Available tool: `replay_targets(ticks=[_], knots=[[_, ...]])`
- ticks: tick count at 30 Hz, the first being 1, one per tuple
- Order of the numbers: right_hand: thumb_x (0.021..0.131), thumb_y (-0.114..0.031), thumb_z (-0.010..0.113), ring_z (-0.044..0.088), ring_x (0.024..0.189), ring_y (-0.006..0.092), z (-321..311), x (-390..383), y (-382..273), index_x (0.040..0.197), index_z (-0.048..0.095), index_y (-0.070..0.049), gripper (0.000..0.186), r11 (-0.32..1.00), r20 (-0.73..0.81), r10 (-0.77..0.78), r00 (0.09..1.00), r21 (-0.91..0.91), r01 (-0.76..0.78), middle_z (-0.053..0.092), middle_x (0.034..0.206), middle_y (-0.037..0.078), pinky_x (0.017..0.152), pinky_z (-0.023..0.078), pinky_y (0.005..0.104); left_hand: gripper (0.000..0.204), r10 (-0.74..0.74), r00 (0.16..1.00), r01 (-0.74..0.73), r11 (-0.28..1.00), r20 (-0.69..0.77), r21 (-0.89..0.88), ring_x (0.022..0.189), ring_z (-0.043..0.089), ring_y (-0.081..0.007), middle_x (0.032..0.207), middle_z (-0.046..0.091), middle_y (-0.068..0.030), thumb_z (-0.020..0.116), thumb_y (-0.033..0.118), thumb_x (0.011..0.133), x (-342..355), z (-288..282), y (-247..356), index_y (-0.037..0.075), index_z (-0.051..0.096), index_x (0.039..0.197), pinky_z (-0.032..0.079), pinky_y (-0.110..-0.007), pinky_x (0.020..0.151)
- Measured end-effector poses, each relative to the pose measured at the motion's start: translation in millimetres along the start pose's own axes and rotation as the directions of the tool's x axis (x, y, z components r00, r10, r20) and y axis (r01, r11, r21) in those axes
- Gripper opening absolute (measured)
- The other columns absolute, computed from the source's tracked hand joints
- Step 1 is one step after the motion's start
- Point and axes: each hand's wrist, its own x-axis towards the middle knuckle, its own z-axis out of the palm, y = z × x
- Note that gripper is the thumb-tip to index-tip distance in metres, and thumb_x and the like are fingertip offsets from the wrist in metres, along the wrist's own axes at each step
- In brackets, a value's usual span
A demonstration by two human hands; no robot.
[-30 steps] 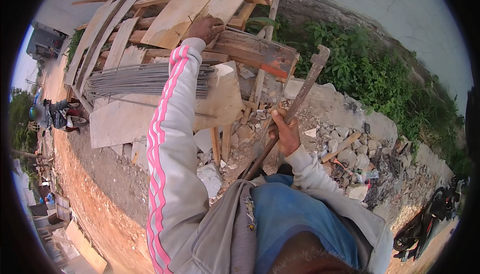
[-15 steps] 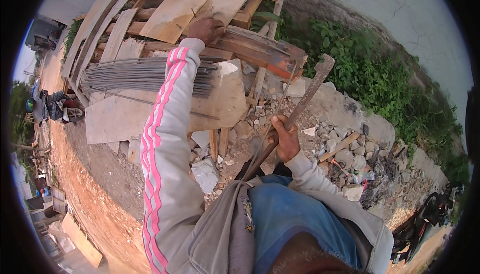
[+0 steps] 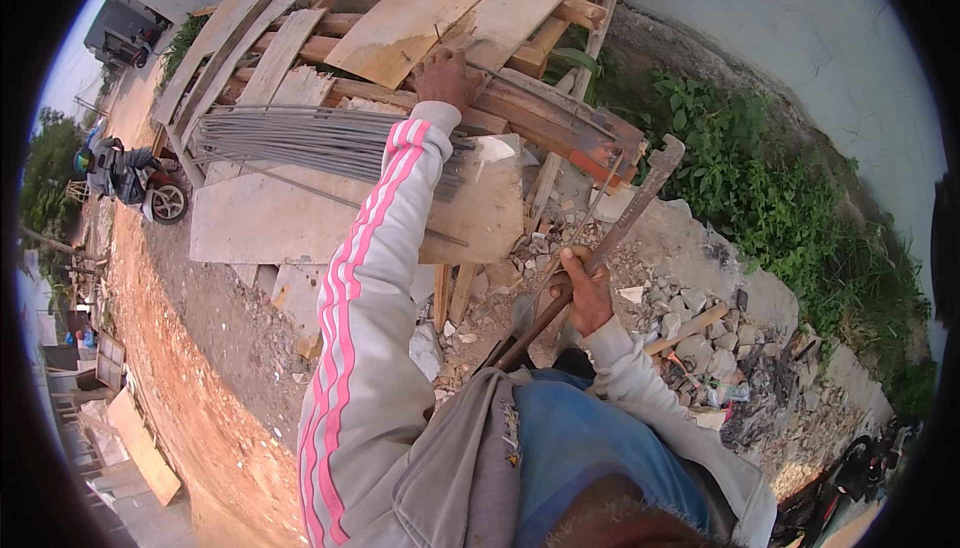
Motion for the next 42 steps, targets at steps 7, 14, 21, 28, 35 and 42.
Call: replay_targets(ticks=[7, 14, 21, 28, 35, 42], knots=[[0.102, -0.025, 0.065, 0.066, 0.063, 0.0151, 2.7, 2.0, 5.8, 0.100, 0.065, -0.008, 0.016, 1.000, -0.002, -0.007, 1.000, 0.002, 0.007, 0.069, 0.086, 0.005, 0.053, 0.048, 0.0293, 0.079, -0.093, 0.978, 0.095, 0.995, 0.188, -0.004, 0.143, 0.040, -0.0375, 0.150, 0.048, -0.0196, 0.060, 0.064, 0.090, -21.1, 3.9, 7.4, 0.003, 0.054, 0.141, 0.029, -0.060, 0.116], [0.102, -0.026, 0.066, 0.068, 0.064, 0.0148, 20.1, 3.7, 7.7, 0.098, 0.063, -0.009, 0.018, 1.000, 0.005, -0.010, 1.000, -0.011, 0.010, 0.067, 0.082, 0.003, 0.052, 0.048, 0.0278, 0.099, -0.122, 0.960, 0.135, 0.990, 0.252, -0.033, 0.150, 0.029, -0.0381, 0.161, 0.034, -0.0202, 0.053, 0.079, 0.086, -10.6, 5.4, 35.9, 0.002, 0.046, 0.149, 0.021, -0.062, 0.120], [0.102, -0.026, 0.065, 0.069, 0.064, 0.0153, 28.0, -0.1, -4.0, 0.097, 0.060, -0.009, 0.018, 0.998, 0.007, -0.053, 0.999, -0.037, 0.054, 0.064, 0.079, 0.003, 0.051, 0.049, 0.0280, 0.096, -0.206, 0.936, 0.195, 0.978, 0.286, 0.069, 0.151, 0.026, -0.0365, 0.159, 0.037, -0.0204, 0.053, 0.074, 0.088, -7.4, -9.8, 59.7, 0.001, 0.044, 0.150, 0.019, -0.063, 0.120], [0.103, -0.024, 0.064, 0.069, 0.065, 0.0157, 21.5, 5.9, 5.7, 0.098, 0.059, -0.009, 0.017, 0.998, 0.041, -0.048, 0.998, -0.039, 0.049, 0.064, 0.081, 0.003, 0.051, 0.050, 0.0271, 0.095, -0.059, 0.988, 0.054, 0.998, 0.141, 0.034, 0.154, 0.022, -0.0371, 0.161, 0.033, -0.0223, 0.050, 0.071, 0.092, -11.2, 19.2, 50.7, -0.002, 0.040, 0.152, 0.016, -0.059, 0.123], [0.103, -0.024, 0.063, 0.068, 0.065, 0.0148, 18.4, 7.3, 5.4, 0.098, 0.059, -0.008, 0.017, 0.998, 0.044, -0.030, 0.999, -0.057, 0.032, 0.064, 0.082, 0.004, 0.051, 0.051, 0.0277, 0.103, -0.023, 0.972, 0.017, 0.999, 0.233, 0.030, 0.154, 0.016, -0.0421, 0.164, 0.026, -0.0245, 0.050, 0.076, 0.089, -5.1, 11.8, 52.3, -0.004, 0.037, 0.153, 0.012, -0.059, 0.123], [0.103, -0.027, 0.063, 0.059, 0.063, 0.0099, 20.7, 7.8, 8.2, 0.099, 0.061, -0.006, 0.021, 0.996, 0.024, -0.043, 0.999, -0.074, 0.045, 0.062, 0.081, 0.001, 0.057, 0.048, 0.0265, 0.124, -0.077, 0.947, 0.080, 0.997, 0.312, 0.003, 0.155, 0.008, -0.0466, 0.167, 0.017, -0.0248, 0.053, 0.090, 0.076, 4.1, 11.3, 60.5, -0.003, 0.032, 0.156, 0.010, -0.060, 0.123]])
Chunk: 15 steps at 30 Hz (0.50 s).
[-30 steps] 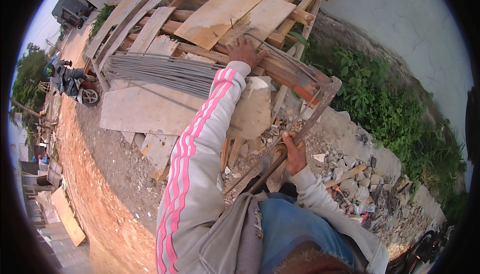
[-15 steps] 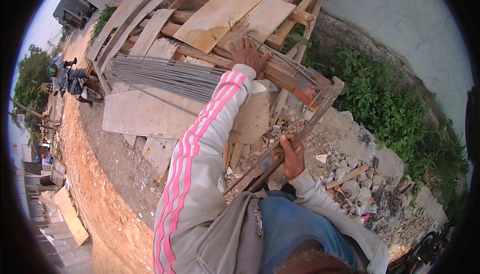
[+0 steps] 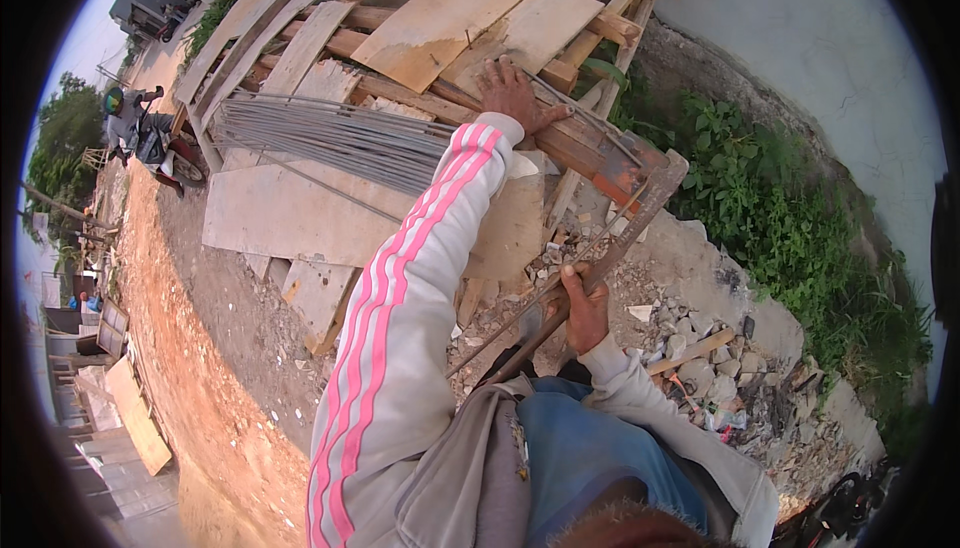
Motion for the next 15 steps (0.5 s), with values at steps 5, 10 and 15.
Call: replay_targets(ticks=[5, 10, 15], knots=[[0.105, -0.032, 0.060, 0.050, 0.058, 0.0073, -5.8, -6.7, -8.7, 0.104, 0.057, -0.007, 0.025, 0.998, -0.156, -0.032, 0.987, 0.039, 0.038, 0.052, 0.076, -0.002, 0.051, 0.043, 0.0250, 0.132, -0.025, 1.000, 0.025, 0.999, -0.003, -0.041, 0.155, 0.005, -0.0444, 0.168, 0.015, -0.0230, 0.051, 0.095, 0.071, 0.4, 10.5, -0.1, -0.004, 0.029, 0.157, 0.010, -0.060, 0.124], [0.107, -0.046, 0.051, 0.044, 0.054, 0.0068, -39.4, -12.5, -66.3, 0.116, 0.051, -0.008, 0.039, 0.944, -0.294, -0.306, 0.906, 0.030, 0.328, 0.045, 0.075, -0.002, 0.045, 0.037, 0.0240, 0.135, -0.044, 0.999, 0.044, 0.999, -0.020, -0.016, 0.156, 0.006, -0.0422, 0.168, 0.015, -0.0208, 0.051, 0.096, 0.069, 4.4, 16.9, 0.8, -0.003, 0.027, 0.158, 0.011, -0.059, 0.124], [0.106, -0.056, 0.045, 0.040, 0.051, 0.0048, -84.1, -16.4, -146.6, 0.117, 0.048, -0.008, 0.050, 0.813, -0.195, -0.579, 0.792, -0.213, 0.542, 0.043, 0.072, -0.002, 0.044, 0.034, 0.0225, 0.135, -0.047, 0.998, 0.045, 0.998, -0.037, -0.052, 0.155, 0.010, -0.0408, 0.167, 0.020, -0.0199, 0.055, 0.095, 0.067, 5.6, 13.0, -1.7, -0.003, 0.030, 0.156, 0.014, -0.059, 0.123]])
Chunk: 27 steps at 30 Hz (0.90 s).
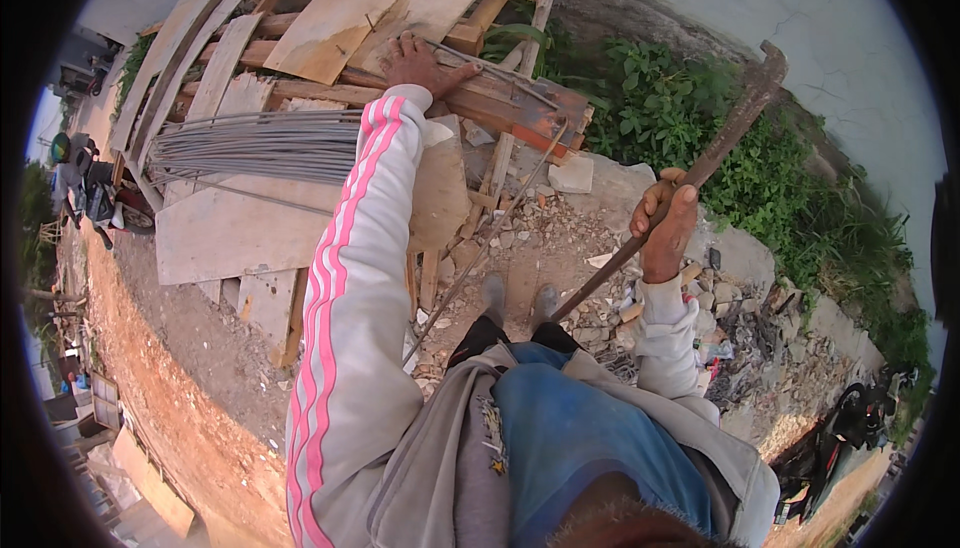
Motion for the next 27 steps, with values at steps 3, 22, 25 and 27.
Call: replay_targets(ticks=[3, 22, 25, 27], knots=[[0.106, -0.049, 0.049, 0.039, 0.056, 0.0039, -31.1, -6.9, -28.1, 0.112, 0.049, -0.006, 0.043, 0.932, 0.156, 0.136, 0.978, -0.355, -0.073, 0.041, 0.072, -0.005, 0.049, 0.033, 0.0209, 0.134, -0.005, 0.999, 0.005, 1.000, -0.042, 0.009, 0.155, 0.014, -0.0403, 0.165, 0.024, -0.0195, 0.056, 0.096, 0.066, -1.9, 1.9, -2.5, -0.003, 0.034, 0.154, 0.016, -0.059, 0.122], [0.109, -0.042, 0.046, 0.042, 0.056, 0.0124, -79.5, -1.7, -15.9, 0.096, 0.050, -0.004, 0.040, 0.603, 0.381, 0.445, 0.810, -0.797, 0.044, 0.041, 0.063, 0.003, 0.052, 0.036, 0.0326, 0.129, -0.084, 0.994, 0.083, 0.996, -0.072, -0.018, 0.156, 0.017, -0.0335, 0.167, 0.025, -0.0139, 0.055, 0.097, 0.063, -8.8, -1.3, 9.5, 0.010, 0.037, 0.156, 0.020, -0.054, 0.124], [0.109, -0.046, 0.046, 0.040, 0.053, 0.0095, -68.3, -5.0, -25.1, 0.095, 0.051, -0.006, 0.042, 0.610, 0.312, 0.584, 0.750, -0.777, -0.152, 0.040, 0.062, -0.001, 0.049, 0.034, 0.0294, 0.128, -0.105, 0.992, 0.103, 0.994, -0.073, -0.030, 0.156, 0.016, -0.0331, 0.167, 0.024, -0.0132, 0.056, 0.097, 0.064, -9.2, -4.0, 9.9, 0.009, 0.037, 0.156, 0.020, -0.055, 0.123], [0.108, -0.047, 0.047, 0.038, 0.051, 0.0078, -55.9, -11.6, -30.5, 0.095, 0.051, -0.007, 0.042, 0.601, 0.262, 0.627, 0.733, -0.762, -0.242, 0.039, 0.062, -0.003, 0.047, 0.032, 0.0278, 0.128, -0.103, 0.992, 0.100, 0.994, -0.072, -0.047, 0.156, 0.015, -0.0329, 0.167, 0.024, -0.0130, 0.057, 0.096, 0.065, -9.7, -4.0, 8.5, 0.009, 0.037, 0.157, 0.020, -0.056, 0.123]])
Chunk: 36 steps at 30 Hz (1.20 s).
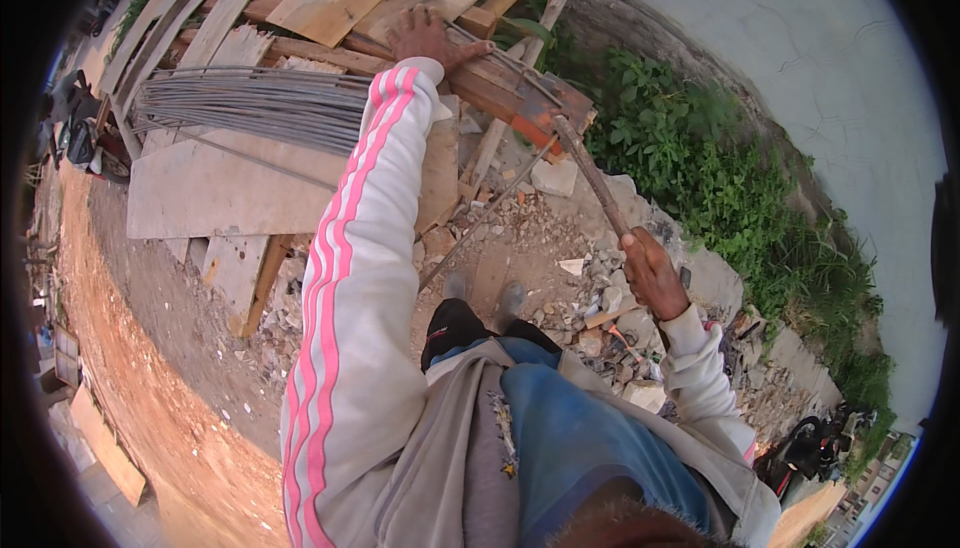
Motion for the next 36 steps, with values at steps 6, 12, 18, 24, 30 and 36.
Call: replay_targets(ticks=[6, 12, 18, 24, 30, 36], knots=[[0.108, -0.048, 0.046, 0.035, 0.048, 0.0053, 24.2, -10.5, -9.5, 0.093, 0.051, -0.009, 0.042, 0.998, -0.078, 0.033, 0.996, 0.061, -0.028, 0.037, 0.060, -0.005, 0.043, 0.029, 0.0261, 0.134, 0.024, 1.000, -0.024, 0.998, -0.011, -0.049, 0.156, 0.011, -0.0367, 0.167, 0.023, -0.0151, 0.059, 0.096, 0.063, 4.4, -0.1, -2.6, 0.007, 0.030, 0.159, 0.012, -0.058, 0.124], [0.108, -0.048, 0.046, 0.033, 0.047, 0.0046, 63.2, -13.4, -3.9, 0.093, 0.051, -0.010, 0.040, 0.997, -0.225, 0.067, 0.972, 0.060, -0.055, 0.036, 0.060, -0.006, 0.040, 0.027, 0.0256, 0.132, 0.018, 0.999, -0.015, 0.997, 0.043, -0.073, 0.156, 0.009, -0.0380, 0.168, 0.020, -0.0157, 0.059, 0.093, 0.066, 3.4, 6.3, -2.3, 0.006, 0.027, 0.160, 0.009, -0.058, 0.125], [0.106, -0.052, 0.047, 0.033, 0.046, 0.0054, 85.4, -15.9, -8.5, 0.092, 0.050, -0.011, 0.043, 0.992, -0.322, 0.126, 0.938, 0.069, -0.109, 0.037, 0.061, -0.006, 0.040, 0.027, 0.0261, 0.131, 0.011, 0.999, -0.006, 0.994, 0.039, -0.113, 0.157, 0.008, -0.0378, 0.169, 0.017, -0.0171, 0.060, 0.091, 0.068, 0.2, 1.8, 0.2, 0.006, 0.026, 0.161, 0.008, -0.058, 0.124], [0.105, -0.057, 0.047, 0.039, 0.044, 0.0063, 87.0, -54.9, 6.0, 0.093, 0.053, -0.011, 0.047, 0.973, -0.277, 0.181, 0.944, 0.188, -0.131, 0.042, 0.062, -0.004, 0.040, 0.031, 0.0243, 0.131, 0.024, 0.999, -0.020, 0.993, 0.034, -0.119, 0.157, 0.006, -0.0385, 0.169, 0.016, -0.0167, 0.061, 0.091, 0.068, 1.7, 0.7, 1.3, 0.006, 0.024, 0.161, 0.007, -0.061, 0.124], [0.105, -0.058, 0.045, 0.040, 0.044, 0.0068, 91.8, -210.8, 92.1, 0.087, 0.055, -0.011, 0.051, 0.859, -0.199, 0.438, 0.877, 0.382, -0.342, 0.044, 0.061, -0.004, 0.040, 0.032, 0.0243, 0.133, 0.015, 0.999, -0.013, 0.999, 0.046, -0.035, 0.156, 0.007, -0.0387, 0.169, 0.017, -0.0166, 0.055, 0.095, 0.067, -1.9, 3.2, 4.1, 0.007, 0.023, 0.161, 0.008, -0.063, 0.122], [0.107, -0.049, 0.047, 0.041, 0.057, 0.0122, 161.4, -249.2, 103.5, 0.077, 0.054, -0.006, 0.054, 0.923, -0.406, 0.354, 0.842, 0.298, -0.244, 0.042, 0.061, -0.001, 0.053, 0.035, 0.0314, 0.135, 0.074, 0.997, -0.074, 0.997, 0.007, 0.015, 0.156, 0.010, -0.0382, 0.168, 0.020, -0.0150, 0.046, 0.101, 0.065, 15.7, 18.4, -0.9, 0.008, 0.026, 0.161, 0.012, -0.065, 0.122]])
